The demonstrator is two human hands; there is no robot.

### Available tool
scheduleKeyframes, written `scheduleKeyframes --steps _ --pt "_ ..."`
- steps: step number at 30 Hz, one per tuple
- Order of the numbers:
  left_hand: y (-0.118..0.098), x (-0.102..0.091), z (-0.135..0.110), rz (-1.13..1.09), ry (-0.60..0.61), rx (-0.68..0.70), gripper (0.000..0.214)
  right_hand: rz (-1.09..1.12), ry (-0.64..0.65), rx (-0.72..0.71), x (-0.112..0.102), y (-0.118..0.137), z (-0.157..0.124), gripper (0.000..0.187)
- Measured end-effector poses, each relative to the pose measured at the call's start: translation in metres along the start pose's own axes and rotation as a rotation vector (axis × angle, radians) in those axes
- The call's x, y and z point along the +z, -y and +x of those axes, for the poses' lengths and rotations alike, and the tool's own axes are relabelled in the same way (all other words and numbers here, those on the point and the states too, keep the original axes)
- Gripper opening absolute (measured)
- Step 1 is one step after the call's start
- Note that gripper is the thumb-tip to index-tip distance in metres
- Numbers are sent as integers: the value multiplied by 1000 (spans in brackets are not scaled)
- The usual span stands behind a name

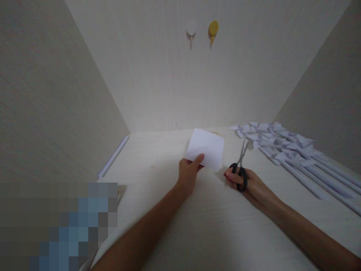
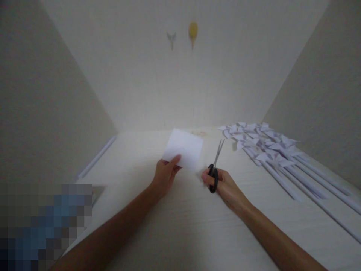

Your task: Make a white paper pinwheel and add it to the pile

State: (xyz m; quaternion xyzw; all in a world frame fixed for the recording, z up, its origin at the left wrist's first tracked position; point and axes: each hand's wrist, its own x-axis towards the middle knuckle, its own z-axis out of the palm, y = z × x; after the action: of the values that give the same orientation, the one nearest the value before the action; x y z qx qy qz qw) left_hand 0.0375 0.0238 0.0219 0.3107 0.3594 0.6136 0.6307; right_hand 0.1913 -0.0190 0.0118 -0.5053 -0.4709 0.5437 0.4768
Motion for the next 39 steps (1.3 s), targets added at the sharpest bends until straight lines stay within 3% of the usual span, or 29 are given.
scheduleKeyframes --steps 6,13,19,23,39 --pt "-29 5 3 -12 31 101 36 -171 252 -129 2 -1 -13 32" --pt "-43 16 -5 -38 137 77 34 -372 330 -188 10 1 -22 40" --pt "-42 20 -11 -8 196 47 26 -407 347 -182 11 2 -26 39" --pt "-41 21 -13 -10 174 29 23 -414 351 -168 13 4 -28 35" --pt "-37 20 -11 9 214 59 27 -430 298 -145 16 7 -31 30"
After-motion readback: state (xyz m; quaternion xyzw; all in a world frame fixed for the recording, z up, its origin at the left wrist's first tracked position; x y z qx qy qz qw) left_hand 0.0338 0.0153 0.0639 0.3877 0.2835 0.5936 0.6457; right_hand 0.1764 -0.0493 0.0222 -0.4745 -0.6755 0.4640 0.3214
